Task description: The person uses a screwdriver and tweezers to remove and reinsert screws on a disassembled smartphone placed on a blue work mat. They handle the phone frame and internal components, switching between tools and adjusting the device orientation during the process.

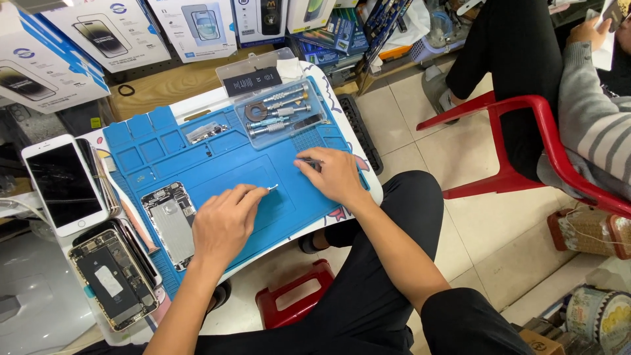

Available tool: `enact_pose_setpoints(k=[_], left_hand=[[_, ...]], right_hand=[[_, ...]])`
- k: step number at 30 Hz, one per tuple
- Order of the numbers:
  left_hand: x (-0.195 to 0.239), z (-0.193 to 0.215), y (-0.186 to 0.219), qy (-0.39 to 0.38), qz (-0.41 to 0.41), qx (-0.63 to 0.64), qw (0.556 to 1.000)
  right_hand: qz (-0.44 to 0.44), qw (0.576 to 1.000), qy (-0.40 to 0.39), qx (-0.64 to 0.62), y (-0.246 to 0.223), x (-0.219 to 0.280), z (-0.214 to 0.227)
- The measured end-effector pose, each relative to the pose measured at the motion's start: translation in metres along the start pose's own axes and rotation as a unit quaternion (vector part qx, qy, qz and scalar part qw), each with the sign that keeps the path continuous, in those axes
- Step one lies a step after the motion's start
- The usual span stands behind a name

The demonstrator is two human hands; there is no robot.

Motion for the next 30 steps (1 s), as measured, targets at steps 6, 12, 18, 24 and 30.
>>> enact_pose_setpoints(k=[6, 12, 18, 24, 30], left_hand=[[-0.003, 0.01, 0.004, -0.017, 0.0, 0.008, 1.0], [-0.003, 0.012, 0.007, -0.043, 0.029, 0.034, 0.998], [-0.005, 0.012, 0.004, -0.08, 0.06, 0.083, 0.992], [-0.006, 0.011, 0.005, -0.077, 0.079, 0.087, 0.99], [-0.01, 0.015, 0.006, -0.071, 0.079, 0.07, 0.992]], right_hand=[[-0.024, 0.999, -0.026, 0.009, 0.0, 0.002, -0.003], [-0.02, 1.0, 0.0, 0.002, 0.015, 0.004, -0.007], [-0.029, 0.994, 0.088, -0.056, 0.023, 0.006, 0.009], [-0.005, 0.999, 0.01, -0.039, 0.003, 0.023, 0.005], [-0.001, 0.998, -0.064, 0.011, -0.006, 0.017, -0.005]])
Point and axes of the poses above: each hand's wrist, its own x-axis away from the middle knuckle, its own z-axis out of the back of the hand, y = z × x, the point moved 3 cm from there along -x, towards the middle knuckle, and after that the axes turned 4 degrees about z, right-handed, at the moved point
